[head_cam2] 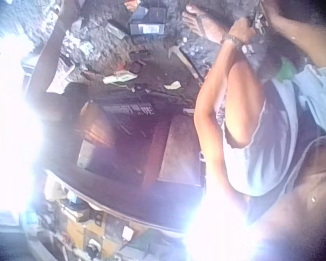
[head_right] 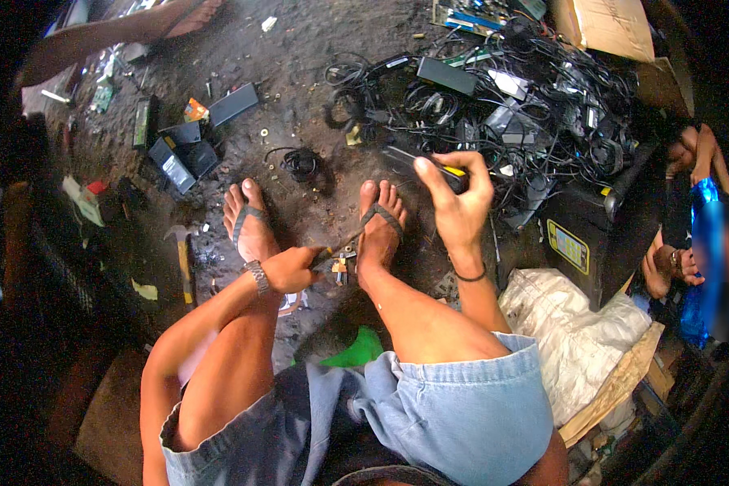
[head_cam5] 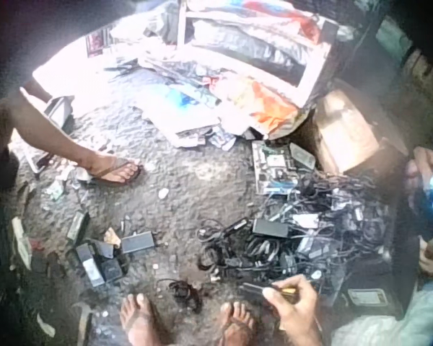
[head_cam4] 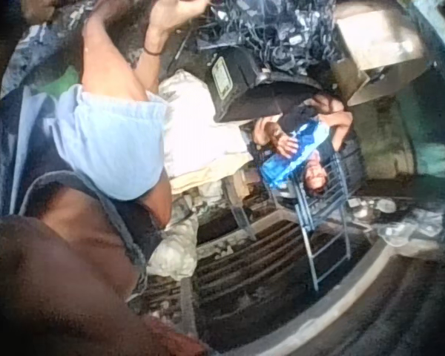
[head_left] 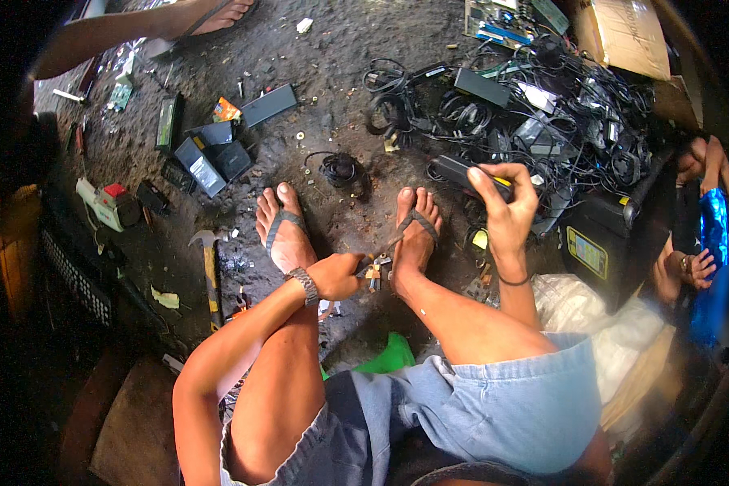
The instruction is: The person sits on the floor and uses pliers to pry open and break apart black plastic electronic power adapters. They repeatedly pick up adapters, apply force with the pliers to separate the casing, and place the broken pieces aside.
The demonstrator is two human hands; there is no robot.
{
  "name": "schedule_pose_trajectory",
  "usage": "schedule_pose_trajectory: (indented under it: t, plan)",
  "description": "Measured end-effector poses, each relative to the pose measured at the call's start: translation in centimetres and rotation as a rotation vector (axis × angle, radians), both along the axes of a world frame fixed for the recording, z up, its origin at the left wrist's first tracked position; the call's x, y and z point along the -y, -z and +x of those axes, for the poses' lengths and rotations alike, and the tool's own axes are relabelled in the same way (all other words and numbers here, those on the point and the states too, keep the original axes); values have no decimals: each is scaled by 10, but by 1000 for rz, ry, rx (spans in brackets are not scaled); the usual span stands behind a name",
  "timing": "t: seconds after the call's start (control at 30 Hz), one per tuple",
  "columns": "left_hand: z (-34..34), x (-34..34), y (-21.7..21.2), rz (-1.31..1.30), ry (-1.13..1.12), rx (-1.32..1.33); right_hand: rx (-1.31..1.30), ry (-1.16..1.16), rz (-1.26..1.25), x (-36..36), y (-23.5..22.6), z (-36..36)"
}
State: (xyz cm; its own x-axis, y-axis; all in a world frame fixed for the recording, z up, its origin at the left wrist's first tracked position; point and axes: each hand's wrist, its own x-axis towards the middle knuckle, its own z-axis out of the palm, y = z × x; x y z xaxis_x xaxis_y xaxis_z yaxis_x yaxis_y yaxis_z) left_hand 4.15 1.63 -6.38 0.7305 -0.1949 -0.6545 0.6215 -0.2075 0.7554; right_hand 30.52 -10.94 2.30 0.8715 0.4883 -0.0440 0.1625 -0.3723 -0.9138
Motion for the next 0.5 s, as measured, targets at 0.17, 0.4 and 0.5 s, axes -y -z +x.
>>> schedule_pose_trajectory:
  t: [0.17, 0.4, 0.5]
  plan:
    - [11, -7, -4, 10, 63, -72, -116, -265, -31, -62, 5, -30]
    - [-8, 2, 37, 61, -126, 45, -600, -855, 140, -143, 36, -95]
    - [-7, -7, 25, 31, -121, -46, 185, -774, 194, -156, 51, -50]
